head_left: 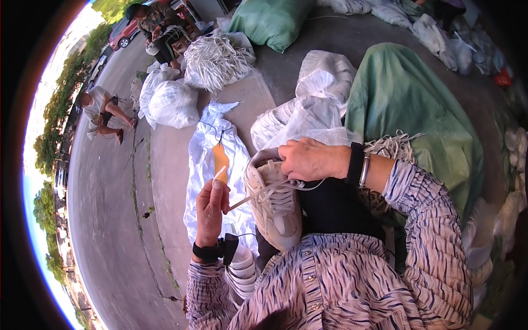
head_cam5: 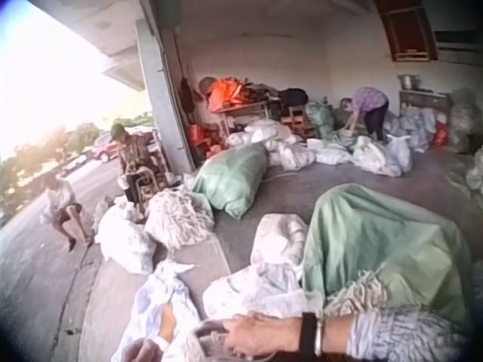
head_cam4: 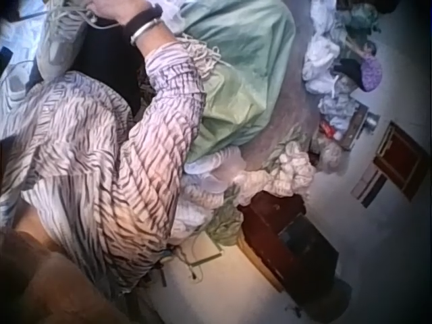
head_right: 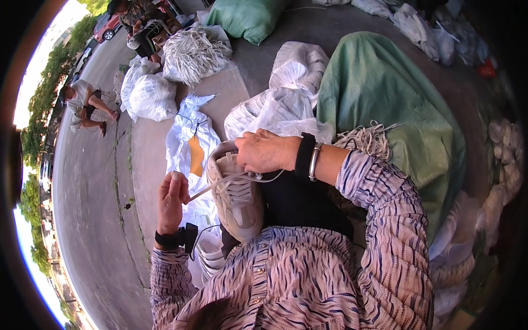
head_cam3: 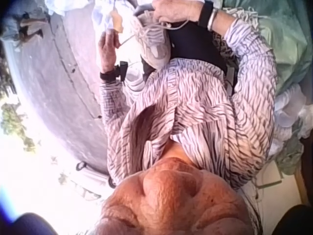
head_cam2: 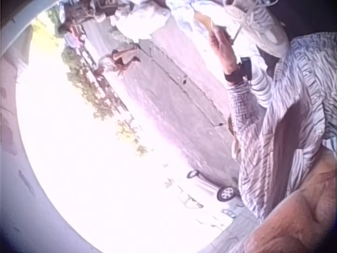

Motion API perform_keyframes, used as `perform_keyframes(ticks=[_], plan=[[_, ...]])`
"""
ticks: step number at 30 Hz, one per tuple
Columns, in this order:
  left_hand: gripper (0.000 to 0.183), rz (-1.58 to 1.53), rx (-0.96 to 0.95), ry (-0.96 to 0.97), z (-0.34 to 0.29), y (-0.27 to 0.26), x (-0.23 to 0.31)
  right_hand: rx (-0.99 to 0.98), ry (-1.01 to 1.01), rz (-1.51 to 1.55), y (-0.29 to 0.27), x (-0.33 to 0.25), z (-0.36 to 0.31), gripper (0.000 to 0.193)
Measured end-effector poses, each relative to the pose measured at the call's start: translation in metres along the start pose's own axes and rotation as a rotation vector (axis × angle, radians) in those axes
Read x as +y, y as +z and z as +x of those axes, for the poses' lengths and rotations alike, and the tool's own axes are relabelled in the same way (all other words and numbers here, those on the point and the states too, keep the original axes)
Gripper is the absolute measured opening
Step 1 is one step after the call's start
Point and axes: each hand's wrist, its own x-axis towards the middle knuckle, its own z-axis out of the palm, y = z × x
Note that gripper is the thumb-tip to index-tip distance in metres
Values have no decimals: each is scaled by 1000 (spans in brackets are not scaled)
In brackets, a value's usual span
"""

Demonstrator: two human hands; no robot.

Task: Lacing a sneaker and then inspecting shoe components in a manufacturing setting.

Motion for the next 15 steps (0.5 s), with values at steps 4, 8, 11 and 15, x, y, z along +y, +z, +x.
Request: perform_keyframes(ticks=[4,8,11,15], plan=[[24,-326,127,119,8,-13,7,8,145,-51,3,-22,11,17],[29,-485,274,108,13,-14,16,-89,307,291,7,-20,12,15],[30,-203,218,104,17,7,9,-10,328,288,12,-10,17,11],[23,206,64,213,22,39,-11,643,543,1347,11,20,26,13]])
